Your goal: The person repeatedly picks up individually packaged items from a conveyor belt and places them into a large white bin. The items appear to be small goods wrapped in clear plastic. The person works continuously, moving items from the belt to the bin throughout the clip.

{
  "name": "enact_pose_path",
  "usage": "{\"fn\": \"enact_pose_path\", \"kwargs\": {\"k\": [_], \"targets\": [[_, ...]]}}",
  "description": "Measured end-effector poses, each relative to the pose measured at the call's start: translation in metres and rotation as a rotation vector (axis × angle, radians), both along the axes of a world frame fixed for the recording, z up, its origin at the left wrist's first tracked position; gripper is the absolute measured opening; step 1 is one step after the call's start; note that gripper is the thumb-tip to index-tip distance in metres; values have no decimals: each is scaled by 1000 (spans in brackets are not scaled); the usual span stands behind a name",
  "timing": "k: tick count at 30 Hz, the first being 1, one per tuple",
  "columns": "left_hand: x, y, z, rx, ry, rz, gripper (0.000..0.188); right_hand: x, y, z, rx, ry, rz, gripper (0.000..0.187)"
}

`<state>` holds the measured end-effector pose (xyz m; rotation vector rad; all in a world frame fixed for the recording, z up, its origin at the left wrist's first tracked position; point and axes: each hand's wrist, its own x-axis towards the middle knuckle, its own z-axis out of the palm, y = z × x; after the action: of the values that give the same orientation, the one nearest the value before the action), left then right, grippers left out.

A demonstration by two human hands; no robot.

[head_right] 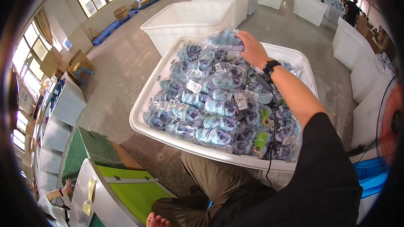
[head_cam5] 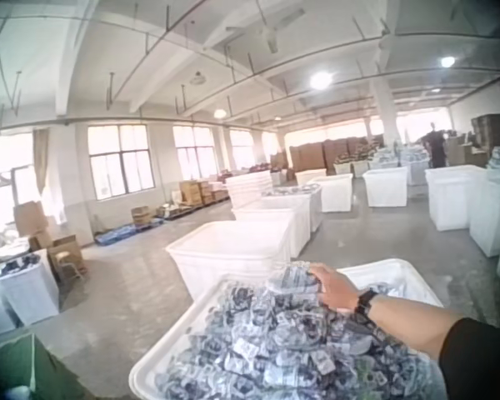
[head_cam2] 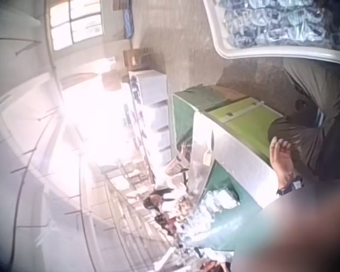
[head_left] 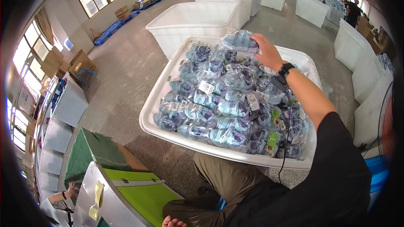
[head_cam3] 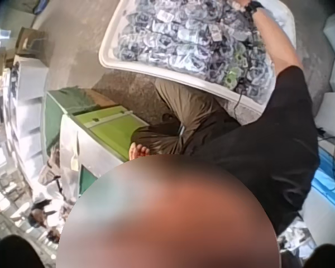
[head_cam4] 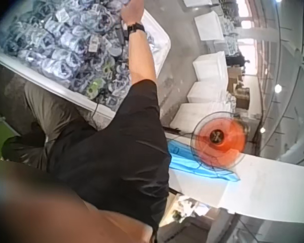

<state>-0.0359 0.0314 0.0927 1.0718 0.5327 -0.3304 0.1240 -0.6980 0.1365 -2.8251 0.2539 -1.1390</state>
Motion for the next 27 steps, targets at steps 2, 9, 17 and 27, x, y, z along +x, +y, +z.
{"fn": "enact_pose_path", "kwargs": {"k": [2,9,17,27], "targets": [[-5,9,3,3,-36,-6,34,0,-22,-35,38,-7,-6,68],[-25,60,9,119,-122,69,24,-8,33,-95,530,367,163,65],[-36,110,36,279,-171,122,24,-41,196,-83,597,653,684,43],[-67,215,24,976,-169,381,35,-65,343,-114,622,597,904,43]]}}
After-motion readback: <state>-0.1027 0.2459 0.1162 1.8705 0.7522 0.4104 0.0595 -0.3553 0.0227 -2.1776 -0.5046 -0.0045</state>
